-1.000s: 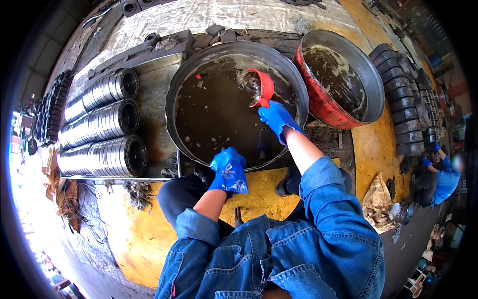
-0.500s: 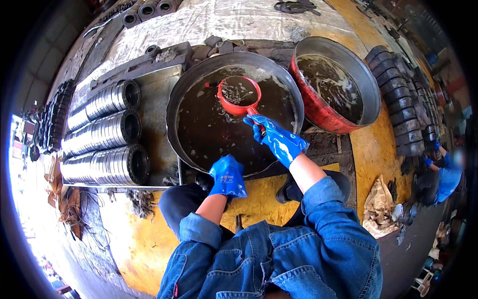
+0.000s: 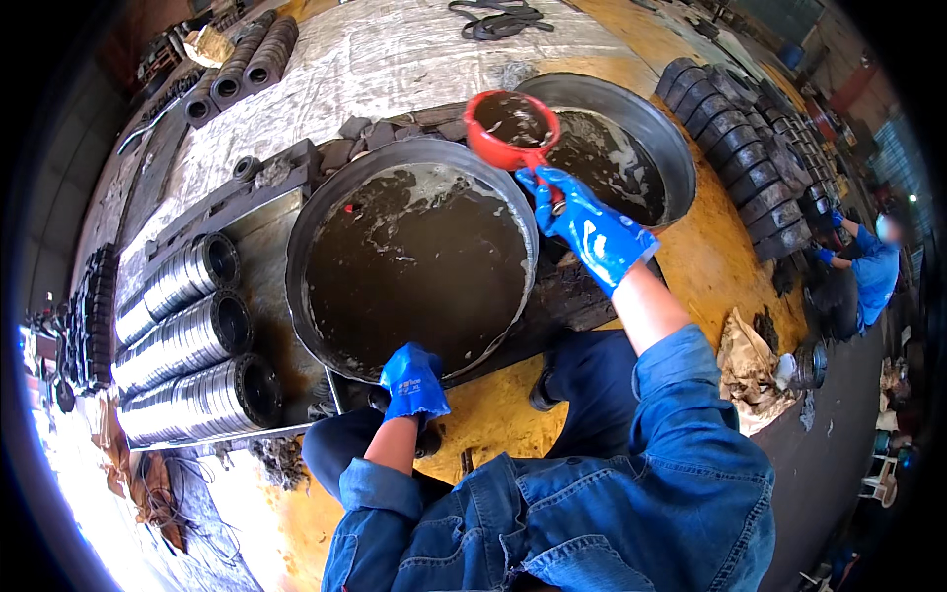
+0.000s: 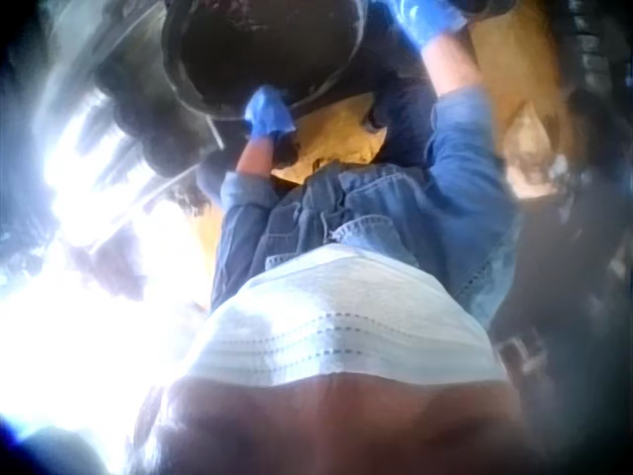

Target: The person uses a red scoop to remove metal debris from a basin of dark liquid and transfers it to another container, then wipes the inside of the basin with a blue gloved hand.

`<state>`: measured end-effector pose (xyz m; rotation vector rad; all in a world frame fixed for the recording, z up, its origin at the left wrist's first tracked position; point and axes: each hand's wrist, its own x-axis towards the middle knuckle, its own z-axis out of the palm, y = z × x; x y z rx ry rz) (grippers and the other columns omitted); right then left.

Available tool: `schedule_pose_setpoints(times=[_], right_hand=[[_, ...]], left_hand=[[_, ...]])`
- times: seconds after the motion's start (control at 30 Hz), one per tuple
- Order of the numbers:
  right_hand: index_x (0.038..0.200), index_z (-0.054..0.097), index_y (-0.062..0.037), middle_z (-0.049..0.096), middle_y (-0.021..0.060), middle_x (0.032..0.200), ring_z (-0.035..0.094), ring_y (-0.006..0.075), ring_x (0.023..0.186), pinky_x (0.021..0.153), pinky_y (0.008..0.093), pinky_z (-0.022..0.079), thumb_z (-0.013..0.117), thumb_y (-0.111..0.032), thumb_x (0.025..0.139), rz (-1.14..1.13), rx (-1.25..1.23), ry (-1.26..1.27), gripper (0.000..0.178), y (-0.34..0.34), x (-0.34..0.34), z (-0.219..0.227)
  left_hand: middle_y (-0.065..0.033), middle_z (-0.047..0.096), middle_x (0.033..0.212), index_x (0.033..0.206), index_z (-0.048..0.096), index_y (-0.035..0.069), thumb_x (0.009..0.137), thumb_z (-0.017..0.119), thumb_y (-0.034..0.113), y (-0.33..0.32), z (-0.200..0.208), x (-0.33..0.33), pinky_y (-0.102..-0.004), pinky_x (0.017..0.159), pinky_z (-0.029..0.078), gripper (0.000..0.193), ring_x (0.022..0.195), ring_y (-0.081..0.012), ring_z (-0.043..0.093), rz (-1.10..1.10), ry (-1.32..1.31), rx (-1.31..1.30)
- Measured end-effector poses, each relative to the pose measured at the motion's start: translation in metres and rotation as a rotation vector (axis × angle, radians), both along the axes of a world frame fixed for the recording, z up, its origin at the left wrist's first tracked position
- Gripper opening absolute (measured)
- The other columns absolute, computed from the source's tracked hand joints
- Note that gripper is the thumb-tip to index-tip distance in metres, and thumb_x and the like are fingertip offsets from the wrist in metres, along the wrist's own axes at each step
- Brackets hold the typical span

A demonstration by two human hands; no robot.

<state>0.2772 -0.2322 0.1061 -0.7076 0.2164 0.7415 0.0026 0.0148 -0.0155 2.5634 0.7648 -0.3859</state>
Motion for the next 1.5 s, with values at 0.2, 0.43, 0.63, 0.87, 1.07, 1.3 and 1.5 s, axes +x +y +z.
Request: schedule_pose_setpoints(times=[0.2, 0.43, 0.63, 0.87, 1.07, 1.3, 1.5], right_hand=[[0.123, 0.061, -0.0065, 0.069, 0.0082, 0.119, 0.068, 0.0136, 0.085, 0.066, 0.0236, 0.055, 0.064, -0.010, 0.093, -0.173, -0.153, -0.059, 0.030, -0.079, 0.050, -0.019], [0.124, 0.062, -0.0006, 0.069, 0.0125, 0.117, 0.068, 0.0206, 0.102, 0.086, 0.0285, 0.055, 0.063, -0.003, 0.091, -0.124, -1.039, -0.639, 0.033, -0.134, 0.070, -0.041], [0.104, 0.071, -0.0001, 0.073, 0.0105, 0.093, 0.069, 0.0195, 0.083, 0.072, 0.0356, 0.053, 0.069, -0.016, 0.088, -0.244, -0.988, -0.367, 0.023, -0.174, 0.096, -0.039], [0.103, 0.070, 0.0016, 0.072, 0.0198, 0.092, 0.069, 0.0315, 0.084, 0.072, 0.0429, 0.054, 0.064, -0.028, 0.089, -0.133, -1.582, -0.825, 0.033, -0.149, 0.099, 0.051], [0.111, 0.067, -0.0003, 0.067, 0.0273, 0.107, 0.064, 0.0443, 0.101, 0.083, 0.0508, 0.052, 0.059, -0.040, 0.090, -0.082, -2.049, -1.073, 0.045, -0.165, 0.132, 0.131], [0.115, 0.064, -0.0062, 0.070, 0.0227, 0.104, 0.067, 0.0423, 0.098, 0.083, 0.0508, 0.053, 0.058, -0.028, 0.089, -0.160, -2.360, -1.391, 0.034, -0.141, 0.133, 0.177], [0.098, 0.070, -0.0066, 0.072, 0.0213, 0.094, 0.072, 0.0338, 0.089, 0.074, 0.0410, 0.057, 0.071, -0.021, 0.081, -0.011, -2.447, -1.383, 0.022, -0.087, 0.024, 0.188]], left_hand=[[-0.0223, 0.071, 0.098, 0.095, 0.075, 0.007, 0.080, 0.063, 0.029, -0.002, 0.002, 0.000, -0.0461, 0.083, 0.054, 0.029, 0.093, -0.0406, 0.068, 0.013, -0.041, -0.005], [-0.0229, 0.070, 0.104, 0.098, 0.074, 0.006, 0.081, 0.061, 0.028, 0.000, 0.005, -0.002, -0.0473, 0.085, 0.054, 0.031, 0.099, -0.0405, 0.068, 0.016, 0.015, -0.031], [-0.0221, 0.071, 0.100, 0.094, 0.075, 0.005, 0.081, 0.061, 0.028, -0.005, 0.015, 0.003, -0.0470, 0.083, 0.055, 0.029, 0.095, -0.0409, 0.068, 0.014, 0.039, 0.001], [-0.0212, 0.071, 0.101, 0.099, 0.076, 0.008, 0.081, 0.062, 0.029, 0.002, 0.015, -0.001, -0.0443, 0.086, 0.054, 0.031, 0.097, -0.0387, 0.069, 0.078, 0.074, -0.025], [-0.0219, 0.071, 0.100, 0.097, 0.075, 0.007, 0.080, 0.061, 0.028, -0.006, 0.011, 0.002, -0.0458, 0.085, 0.054, 0.030, 0.095, -0.0398, 0.068, 0.048, -0.006, -0.034], [-0.0241, 0.070, 0.092, 0.086, 0.075, 0.004, 0.078, 0.059, 0.024, -0.005, 0.005, 0.000, -0.0475, 0.080, 0.054, 0.026, 0.088, -0.0424, 0.068, 0.045, -0.072, 0.027], [-0.0240, 0.071, 0.092, 0.085, 0.074, 0.003, 0.081, 0.059, 0.023, 0.003, 0.005, -0.004, -0.0491, 0.078, 0.055, 0.024, 0.088, -0.0425, 0.069, -0.084, -0.122, 0.045]])
